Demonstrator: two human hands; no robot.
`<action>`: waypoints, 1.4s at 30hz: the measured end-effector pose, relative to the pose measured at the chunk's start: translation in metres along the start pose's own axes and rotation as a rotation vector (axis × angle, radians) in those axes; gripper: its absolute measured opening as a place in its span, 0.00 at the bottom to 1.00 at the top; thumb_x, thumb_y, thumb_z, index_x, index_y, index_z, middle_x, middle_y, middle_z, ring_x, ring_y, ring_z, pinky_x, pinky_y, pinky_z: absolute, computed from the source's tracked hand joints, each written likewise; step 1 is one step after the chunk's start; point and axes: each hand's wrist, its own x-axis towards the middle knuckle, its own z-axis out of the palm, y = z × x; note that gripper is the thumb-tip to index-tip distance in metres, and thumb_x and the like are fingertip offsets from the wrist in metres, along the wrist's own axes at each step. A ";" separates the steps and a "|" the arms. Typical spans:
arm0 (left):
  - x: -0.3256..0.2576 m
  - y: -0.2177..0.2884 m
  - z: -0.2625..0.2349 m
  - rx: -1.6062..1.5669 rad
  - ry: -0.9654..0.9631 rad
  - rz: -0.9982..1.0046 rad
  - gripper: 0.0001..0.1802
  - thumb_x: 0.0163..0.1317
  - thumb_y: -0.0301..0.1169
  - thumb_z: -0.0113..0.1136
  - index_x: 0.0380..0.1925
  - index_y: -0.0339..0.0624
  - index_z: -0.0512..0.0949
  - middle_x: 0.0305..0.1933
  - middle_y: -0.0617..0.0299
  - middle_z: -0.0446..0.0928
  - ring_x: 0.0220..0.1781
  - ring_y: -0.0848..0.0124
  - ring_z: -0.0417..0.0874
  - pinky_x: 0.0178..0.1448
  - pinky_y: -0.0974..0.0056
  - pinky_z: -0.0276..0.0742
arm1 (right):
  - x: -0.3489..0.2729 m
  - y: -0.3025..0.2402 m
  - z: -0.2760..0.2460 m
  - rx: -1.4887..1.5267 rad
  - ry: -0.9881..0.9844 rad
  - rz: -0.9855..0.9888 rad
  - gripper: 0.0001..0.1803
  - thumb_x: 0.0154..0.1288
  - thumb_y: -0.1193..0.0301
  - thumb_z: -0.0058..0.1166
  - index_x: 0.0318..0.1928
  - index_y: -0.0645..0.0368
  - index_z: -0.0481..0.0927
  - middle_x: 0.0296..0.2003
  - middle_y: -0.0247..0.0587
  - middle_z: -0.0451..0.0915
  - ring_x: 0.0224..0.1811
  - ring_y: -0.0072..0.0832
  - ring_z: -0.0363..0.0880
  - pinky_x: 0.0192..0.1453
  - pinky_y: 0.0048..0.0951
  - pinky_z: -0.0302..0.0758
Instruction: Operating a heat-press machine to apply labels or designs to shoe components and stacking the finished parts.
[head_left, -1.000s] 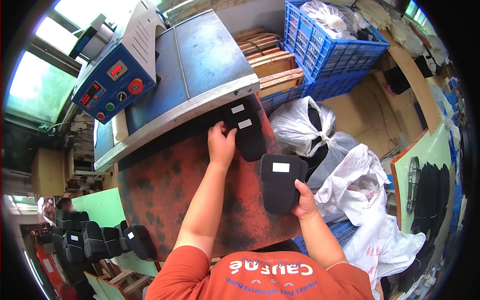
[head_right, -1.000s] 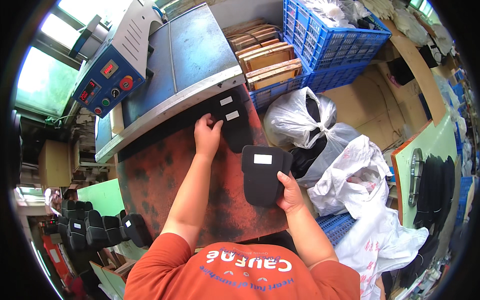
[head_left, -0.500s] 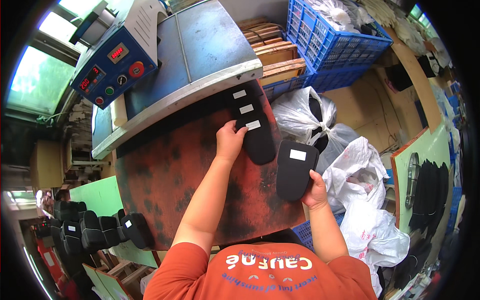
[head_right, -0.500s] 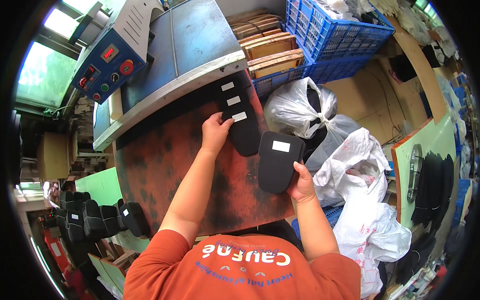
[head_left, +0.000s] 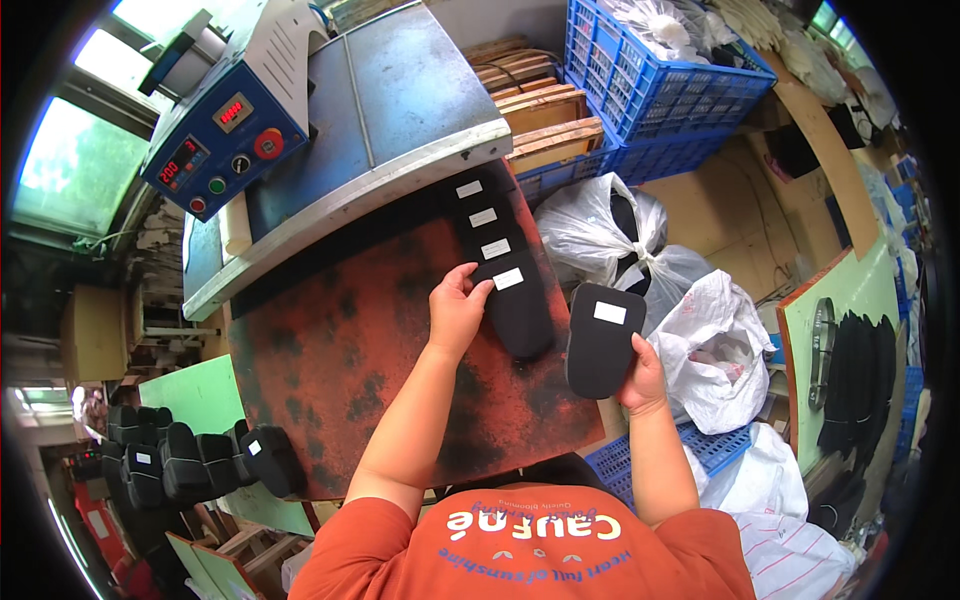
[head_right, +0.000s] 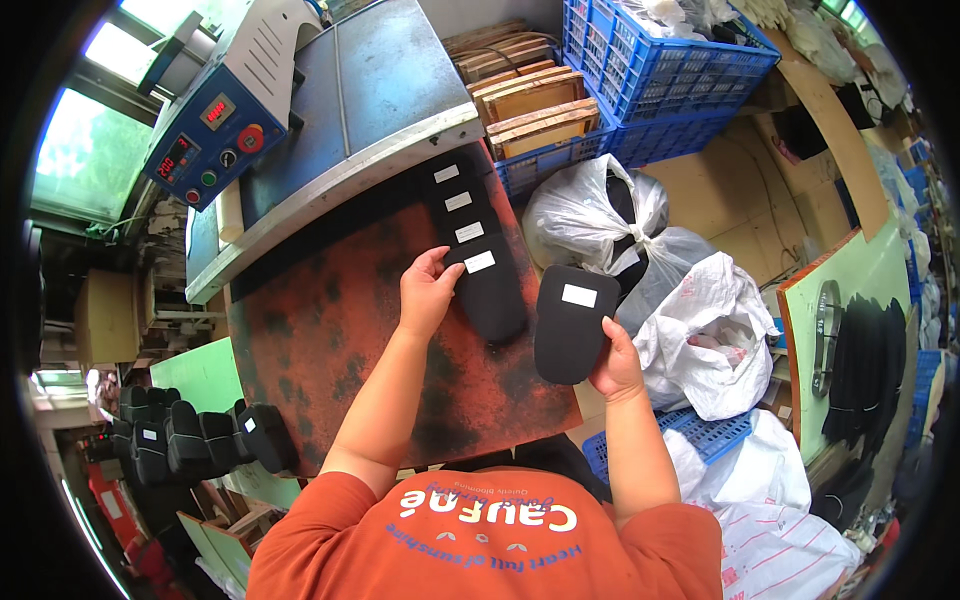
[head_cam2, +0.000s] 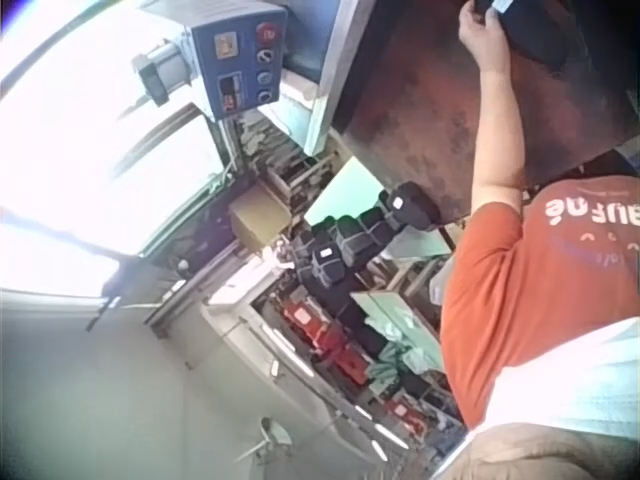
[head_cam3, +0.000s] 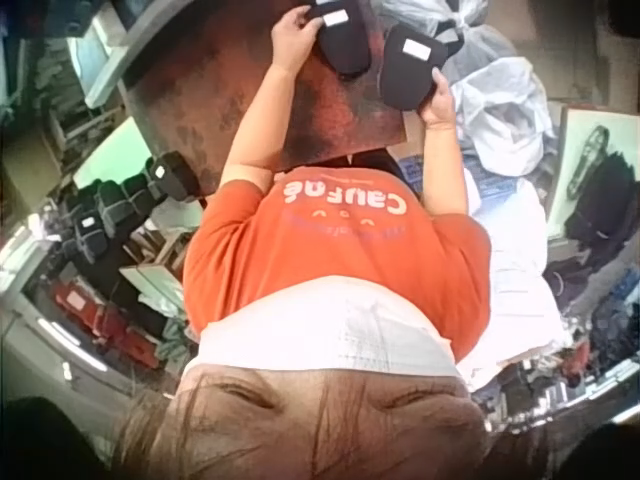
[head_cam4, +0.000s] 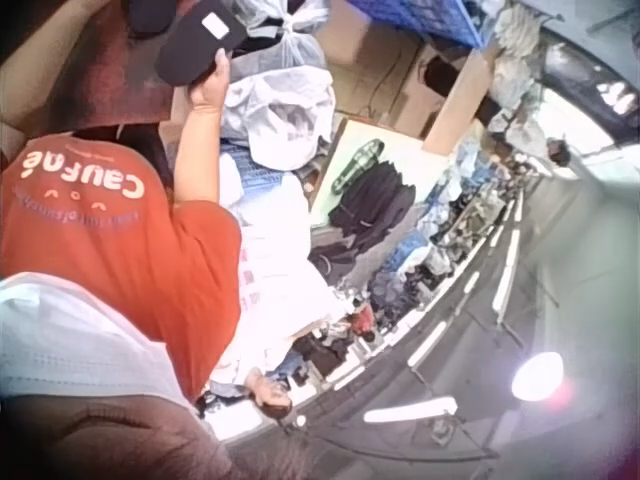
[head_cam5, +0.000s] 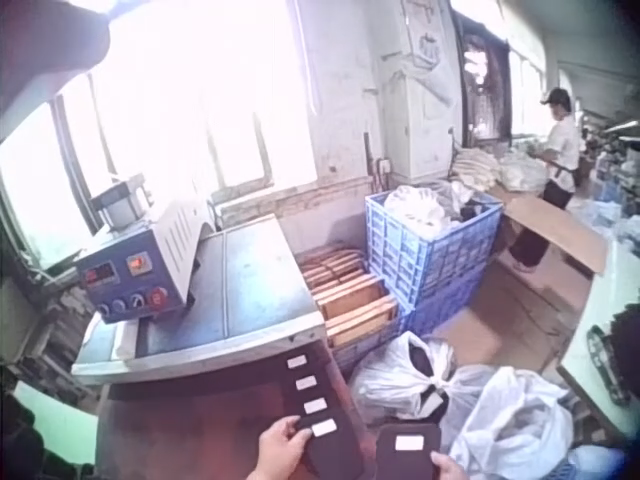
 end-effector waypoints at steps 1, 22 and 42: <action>0.001 -0.008 -0.002 0.113 0.018 0.059 0.21 0.52 0.27 0.65 0.46 0.33 0.74 0.27 0.64 0.74 0.26 0.78 0.72 0.31 0.70 0.71 | 0.000 0.001 -0.002 -0.002 -0.003 0.004 0.24 0.64 0.67 0.47 0.60 0.59 0.65 0.56 0.45 0.70 0.58 0.37 0.70 0.62 0.41 0.67; -0.084 0.047 0.024 0.055 -0.192 0.087 0.14 0.54 0.23 0.63 0.41 0.32 0.74 0.31 0.63 0.76 0.30 0.79 0.74 0.37 0.73 0.73 | -0.019 0.018 0.006 -0.215 0.098 -0.012 0.24 0.64 0.70 0.53 0.60 0.54 0.63 0.52 0.37 0.71 0.55 0.29 0.71 0.59 0.33 0.70; -0.125 0.024 0.022 -0.129 -0.144 -0.109 0.12 0.55 0.24 0.63 0.40 0.35 0.78 0.29 0.67 0.77 0.29 0.83 0.73 0.35 0.75 0.72 | -0.039 -0.010 -0.015 -0.135 -0.017 0.034 0.27 0.70 0.53 0.37 0.61 0.59 0.63 0.57 0.43 0.70 0.59 0.35 0.69 0.63 0.38 0.66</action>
